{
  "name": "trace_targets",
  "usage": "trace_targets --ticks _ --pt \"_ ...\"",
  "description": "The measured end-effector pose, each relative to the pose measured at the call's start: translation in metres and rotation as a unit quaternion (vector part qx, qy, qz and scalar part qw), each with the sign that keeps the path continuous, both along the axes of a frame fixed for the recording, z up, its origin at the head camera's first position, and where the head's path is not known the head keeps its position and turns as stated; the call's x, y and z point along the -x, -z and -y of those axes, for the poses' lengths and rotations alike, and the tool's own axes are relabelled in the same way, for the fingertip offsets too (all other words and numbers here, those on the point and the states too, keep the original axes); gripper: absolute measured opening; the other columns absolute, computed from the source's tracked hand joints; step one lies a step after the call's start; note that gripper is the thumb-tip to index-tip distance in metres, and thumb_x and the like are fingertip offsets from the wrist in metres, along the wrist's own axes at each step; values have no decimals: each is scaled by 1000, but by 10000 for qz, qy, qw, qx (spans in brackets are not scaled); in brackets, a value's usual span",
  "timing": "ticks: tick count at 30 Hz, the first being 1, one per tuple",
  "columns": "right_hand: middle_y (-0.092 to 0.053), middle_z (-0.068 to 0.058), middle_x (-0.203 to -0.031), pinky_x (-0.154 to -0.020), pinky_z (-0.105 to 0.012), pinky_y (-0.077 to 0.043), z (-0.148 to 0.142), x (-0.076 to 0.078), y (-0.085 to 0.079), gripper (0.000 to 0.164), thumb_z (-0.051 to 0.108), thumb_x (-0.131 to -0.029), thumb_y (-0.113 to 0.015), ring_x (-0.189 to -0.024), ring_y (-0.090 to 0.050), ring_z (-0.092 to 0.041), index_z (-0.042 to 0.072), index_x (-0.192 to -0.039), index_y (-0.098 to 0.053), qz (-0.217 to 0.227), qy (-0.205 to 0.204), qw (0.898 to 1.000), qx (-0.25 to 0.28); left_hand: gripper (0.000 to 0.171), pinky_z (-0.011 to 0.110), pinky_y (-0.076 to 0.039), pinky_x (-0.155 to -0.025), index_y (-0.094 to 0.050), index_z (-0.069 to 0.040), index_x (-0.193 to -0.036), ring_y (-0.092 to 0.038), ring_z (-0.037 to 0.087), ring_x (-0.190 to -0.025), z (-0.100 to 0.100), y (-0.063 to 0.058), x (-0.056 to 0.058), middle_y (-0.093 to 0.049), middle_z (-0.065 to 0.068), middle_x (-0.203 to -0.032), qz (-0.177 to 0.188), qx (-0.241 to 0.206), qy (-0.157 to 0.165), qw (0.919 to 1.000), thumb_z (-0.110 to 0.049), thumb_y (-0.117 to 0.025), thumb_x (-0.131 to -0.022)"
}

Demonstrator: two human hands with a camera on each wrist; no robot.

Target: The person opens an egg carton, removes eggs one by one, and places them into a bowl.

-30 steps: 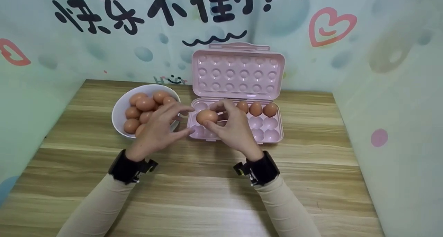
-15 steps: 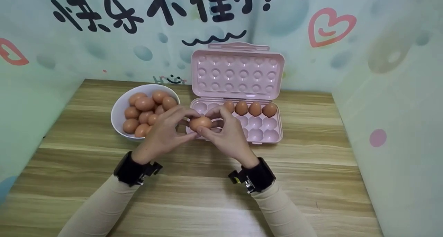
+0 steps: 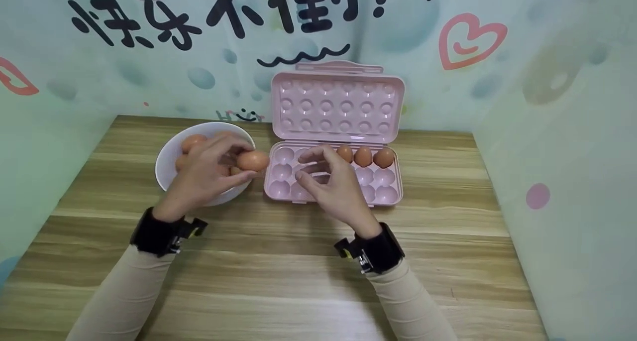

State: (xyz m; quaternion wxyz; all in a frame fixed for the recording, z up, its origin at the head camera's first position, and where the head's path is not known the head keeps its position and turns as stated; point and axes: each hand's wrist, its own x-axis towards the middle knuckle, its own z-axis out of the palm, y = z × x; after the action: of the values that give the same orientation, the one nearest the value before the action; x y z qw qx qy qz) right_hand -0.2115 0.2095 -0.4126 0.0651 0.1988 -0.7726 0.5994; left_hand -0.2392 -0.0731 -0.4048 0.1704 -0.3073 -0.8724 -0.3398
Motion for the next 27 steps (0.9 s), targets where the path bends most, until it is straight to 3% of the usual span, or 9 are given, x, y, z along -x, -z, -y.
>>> trace_targets --ticks 5,9,12,18,21,22,25,27 --pt "-70 -12 -128 -90 -34 -61 -4 1 -3 26 1 -96 -76 -112 -70 -27 -1 -120 -65 -40 67 10000 12 36 41 -50 -91 -69 -12 -121 -62 24 -106 29 -17 15 -68 6 -118 430 456 -248 9977 -22 -84 -90" --pt "-70 -15 -128 -91 -36 -62 -5 1 -5 25 1 -96 -75 -112 -71 -27 -1 -120 -65 -78 26 10000 -10 34 43 -49 -92 -69 -12 -118 -61 25 -105 47 -22 29 -67 5 -114 794 742 -400 9933 -19 -85 -88" --pt "-70 -19 -129 -90 -35 -62 -6 2 -5 25 0 -96 -75 -111 -71 -30 -2 -120 -65 -90 21 10000 6 27 42 -49 -92 -69 -10 -112 -60 26 -103 56 -21 38 -67 5 -110 1272 674 -342 9890 -12 -82 -88" --pt "-69 -23 -130 -89 -32 -62 -9 2 -5 27 1 -97 -75 -111 -72 -29 -6 -121 -64 -67 127 9999 -92 15 38 -54 -85 -70 -10 -105 -66 23 -92 58 -13 46 -70 5 -106 2383 91 -386 9704 -5 -74 -91" --pt "-69 -22 -129 -89 -31 -62 -10 1 -6 26 0 -97 -74 -111 -72 -28 -5 -120 -65 -26 207 9997 -101 10 43 -59 -85 -72 -8 -108 -71 32 -86 56 -13 43 -73 11 -108 3005 -459 -412 9518 -11 -67 -100" --pt "-69 -22 -129 -89 -31 -62 -11 1 -6 25 0 -97 -74 -111 -72 -28 -5 -120 -65 -17 224 9997 -90 14 46 -60 -84 -73 -9 -109 -71 34 -82 54 -15 41 -74 13 -109 3278 -692 -436 9412 -15 -62 -104" --pt "-69 -19 -127 -90 -31 -61 -11 2 -7 24 1 -96 -75 -112 -71 -33 -4 -118 -66 15 256 9996 -82 30 48 -63 -65 -72 -9 -112 -69 33 -63 52 -24 33 -74 23 -110 4141 -1389 -376 8988 -23 -45 -111" --pt "-70 -18 -126 -90 -31 -61 -11 2 -7 24 1 -96 -76 -111 -71 -33 -4 -118 -66 18 254 9996 -95 36 42 -61 -56 -72 -10 -111 -65 26 -58 52 -28 29 -73 28 -112 4356 -1603 -335 8851 -24 -39 -113"
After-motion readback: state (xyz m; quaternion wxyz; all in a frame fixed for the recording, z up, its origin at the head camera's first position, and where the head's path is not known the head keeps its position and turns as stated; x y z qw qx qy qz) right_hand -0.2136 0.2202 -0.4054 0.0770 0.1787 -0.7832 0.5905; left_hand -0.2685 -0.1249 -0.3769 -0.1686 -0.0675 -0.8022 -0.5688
